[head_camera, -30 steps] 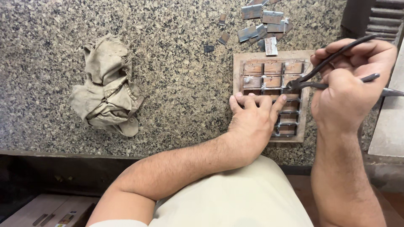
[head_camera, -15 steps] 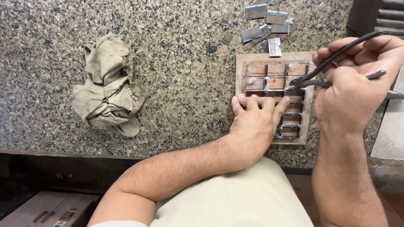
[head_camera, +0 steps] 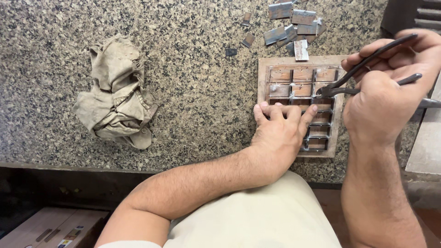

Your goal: The person holds a wooden grid mold on a granite workbench and uses a pair of nippers to grip each small cast metal piece, pulling it out of its cavity and placing it on the counter beside the mold. They work through the cavities one at a time, briefly picking at the mold with fingers between pulls.

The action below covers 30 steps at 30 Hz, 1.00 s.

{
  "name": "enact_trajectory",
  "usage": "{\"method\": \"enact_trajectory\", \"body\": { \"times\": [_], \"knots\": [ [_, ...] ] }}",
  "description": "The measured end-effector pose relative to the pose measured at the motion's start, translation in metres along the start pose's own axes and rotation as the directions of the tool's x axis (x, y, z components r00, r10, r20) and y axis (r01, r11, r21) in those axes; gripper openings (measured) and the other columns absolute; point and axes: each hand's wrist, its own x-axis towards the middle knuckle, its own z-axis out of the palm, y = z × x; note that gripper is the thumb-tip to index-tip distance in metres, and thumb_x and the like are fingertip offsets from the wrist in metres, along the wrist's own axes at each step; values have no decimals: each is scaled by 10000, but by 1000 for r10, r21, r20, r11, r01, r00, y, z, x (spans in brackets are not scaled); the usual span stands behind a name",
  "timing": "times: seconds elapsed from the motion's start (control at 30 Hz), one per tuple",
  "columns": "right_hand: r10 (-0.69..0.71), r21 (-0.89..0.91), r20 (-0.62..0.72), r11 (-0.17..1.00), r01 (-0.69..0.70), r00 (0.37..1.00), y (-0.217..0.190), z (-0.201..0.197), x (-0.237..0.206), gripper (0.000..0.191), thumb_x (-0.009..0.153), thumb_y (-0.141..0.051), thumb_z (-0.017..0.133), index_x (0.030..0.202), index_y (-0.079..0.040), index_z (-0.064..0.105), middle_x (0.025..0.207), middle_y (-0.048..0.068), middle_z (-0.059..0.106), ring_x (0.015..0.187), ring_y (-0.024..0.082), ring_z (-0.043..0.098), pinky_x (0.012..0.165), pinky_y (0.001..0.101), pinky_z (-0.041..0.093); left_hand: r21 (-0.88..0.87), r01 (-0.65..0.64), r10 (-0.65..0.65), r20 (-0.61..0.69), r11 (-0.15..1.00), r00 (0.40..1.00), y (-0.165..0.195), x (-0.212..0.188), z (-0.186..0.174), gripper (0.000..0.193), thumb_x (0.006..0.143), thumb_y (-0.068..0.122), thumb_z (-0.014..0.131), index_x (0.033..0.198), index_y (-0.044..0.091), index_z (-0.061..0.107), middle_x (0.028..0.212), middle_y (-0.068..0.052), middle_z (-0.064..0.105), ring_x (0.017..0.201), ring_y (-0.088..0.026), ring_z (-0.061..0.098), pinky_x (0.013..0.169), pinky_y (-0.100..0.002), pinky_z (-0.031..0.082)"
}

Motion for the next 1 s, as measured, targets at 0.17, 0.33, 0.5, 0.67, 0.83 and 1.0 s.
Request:
{"method": "enact_trajectory", "body": {
  "times": [0.17, 0.33, 0.5, 0.67, 0.83, 1.0],
  "knots": [
    [-17, -56, 19, 998, 18, 1000, -2, 1, -4, 381, 890, 223, 277, 1143, 43, 497, 935, 128, 529, 772, 187, 562, 788, 304, 568, 18, -12, 12, 15, 1000, 1000, -1, 1, -1, 816, 893, 180, 589, 1604, 73, 203, 1290, -276, 419, 1144, -545, 502, 965, -751, 409],
    [-141, -20, 44, 990, 142, 989, 1, 0, -18, 289, 935, 253, 313, 1050, 57, 492, 928, 141, 545, 748, 197, 562, 736, 310, 563, 22, 5, -5, -10, 1000, 1000, 0, 0, 2, 803, 902, 178, 586, 1606, 72, 214, 1272, -280, 431, 1137, -537, 510, 961, -753, 419],
    [-149, -6, 15, 989, 149, 989, 1, -2, -33, 289, 947, 262, 334, 1100, 69, 487, 926, 151, 537, 752, 207, 559, 764, 318, 566, 12, 10, -9, -49, 1000, 999, -1, 0, 6, 790, 907, 181, 586, 1608, 78, 236, 1264, -267, 442, 1125, -515, 521, 967, -752, 423],
    [-53, 82, -51, 995, 57, 997, 6, -5, -26, 310, 915, 268, 343, 1098, 61, 484, 955, 163, 533, 787, 228, 566, 801, 336, 559, 20, 22, -22, -41, 1000, 999, -1, 3, 5, 771, 915, 199, 575, 1598, 87, 237, 1255, -263, 450, 1134, -531, 518, 965, -752, 425],
    [96, 165, -106, 983, -78, 990, -2, -29, -7, 425, 820, 163, 372, 1181, -10, 516, 1059, 135, 581, 911, 232, 641, 874, 356, 569, 35, -7, 8, -21, 999, 1000, -4, 5, 2, 800, 899, 194, 581, 1604, 70, 225, 1281, -258, 447, 1126, -514, 525, 965, -734, 439],
    [252, 252, -127, 944, -214, 959, -5, -48, -2, 459, 932, 140, 329, 1343, 52, 513, 1201, 159, 607, 1119, 252, 644, 1076, 406, 540, 35, -14, 15, -10, 999, 1000, -5, 4, -2, 808, 901, 184, 588, 1609, 64, 217, 1290, -275, 445, 1120, -515, 529, 968, -731, 442]
  ]
}}
